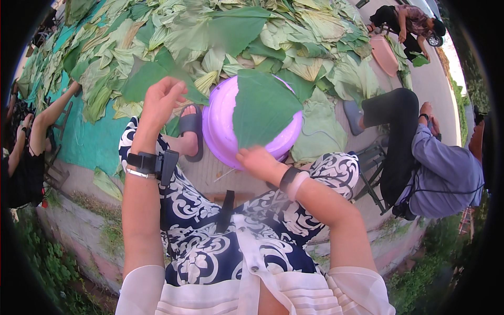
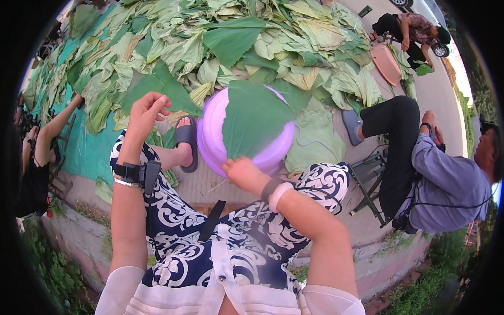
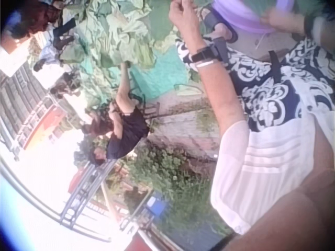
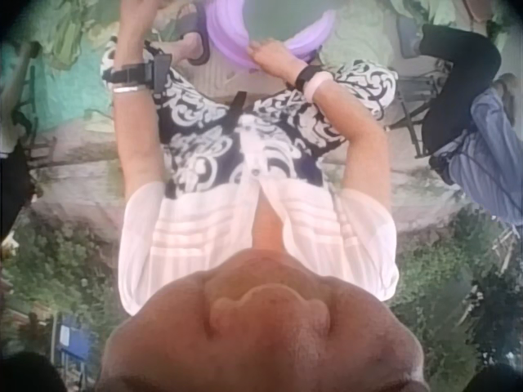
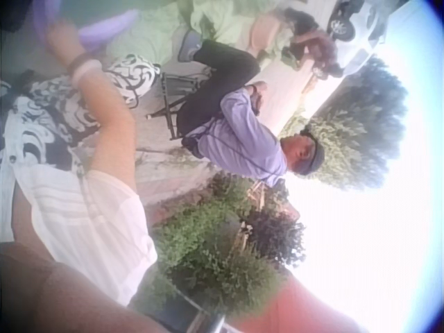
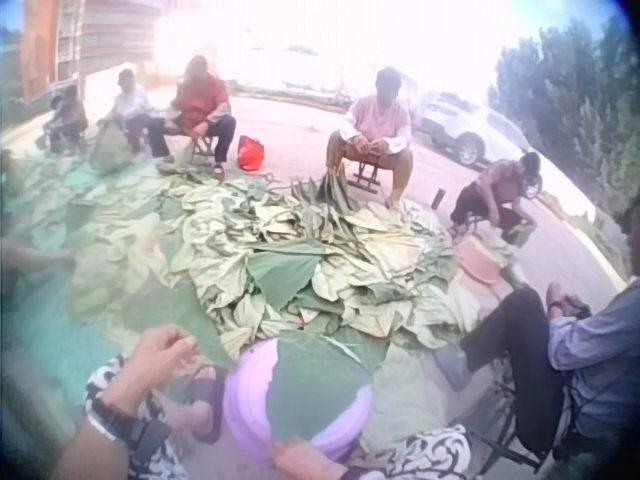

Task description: The person bundles leaves using twine. The person takes a leaf, places it over a purple bucket, and uses white twine to tie the leaf before setting it aside.

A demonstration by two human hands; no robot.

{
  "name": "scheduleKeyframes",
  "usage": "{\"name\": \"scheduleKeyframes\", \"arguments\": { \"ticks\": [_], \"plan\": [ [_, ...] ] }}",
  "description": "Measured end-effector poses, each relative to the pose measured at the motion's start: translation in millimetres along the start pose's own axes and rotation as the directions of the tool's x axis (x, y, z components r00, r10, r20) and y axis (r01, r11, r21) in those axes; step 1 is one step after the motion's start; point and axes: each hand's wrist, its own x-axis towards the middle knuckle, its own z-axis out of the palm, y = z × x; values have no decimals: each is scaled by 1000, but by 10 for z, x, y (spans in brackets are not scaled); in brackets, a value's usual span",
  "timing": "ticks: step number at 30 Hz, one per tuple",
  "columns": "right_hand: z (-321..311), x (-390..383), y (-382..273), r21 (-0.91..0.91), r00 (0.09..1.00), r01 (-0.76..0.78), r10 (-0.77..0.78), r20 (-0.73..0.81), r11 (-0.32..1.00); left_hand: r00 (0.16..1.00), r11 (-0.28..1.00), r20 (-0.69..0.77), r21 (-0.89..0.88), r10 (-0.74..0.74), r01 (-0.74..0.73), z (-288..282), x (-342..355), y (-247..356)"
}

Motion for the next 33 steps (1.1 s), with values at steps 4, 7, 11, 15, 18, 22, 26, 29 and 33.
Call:
{"name": "scheduleKeyframes", "arguments": {
  "ticks": [4, 7, 11, 15, 18, 22, 26, 29, 33],
  "plan": [
    [8, -36, -21, 183, 994, -70, 53, 96, 981, 1000, 1000, 10, -3, -2, 2, 12, -14, 1],
    [4, -11, 13, 203, 995, -83, 69, 77, 976, 1000, 1000, 13, 10, -6, 6, 21, -3, -7],
    [-56, 59, 109, 219, 992, -119, 105, 73, 968, 1000, 999, 15, 40, -20, 19, 36, 11, 10],
    [-38, 169, 188, 232, 987, -161, 149, 67, 959, 1000, 998, 5, 58, -29, 28, 7, 13, 29],
    [-135, 285, 179, 267, 984, -179, 173, 43, 947, 999, 996, -14, 71, -51, 52, -99, -7, -34],
    [-272, 237, 259, 266, 970, -242, 225, 93, 933, 999, 999, -30, 36, -15, 16, 7, 1, -118],
    [-313, 234, 259, 241, 973, -232, 227, 52, 942, 994, 1000, -107, 9, -11, 12, 6, -42, -204],
    [-304, 231, 299, 249, 973, -229, 229, 29, 941, 990, 1000, -142, -3, 3, -4, 1, -63, -222],
    [-297, 229, 403, 252, 968, -224, 245, -54, 942, 987, 999, -154, -7, 51, -53, -38, -3, -305]
  ]
}}
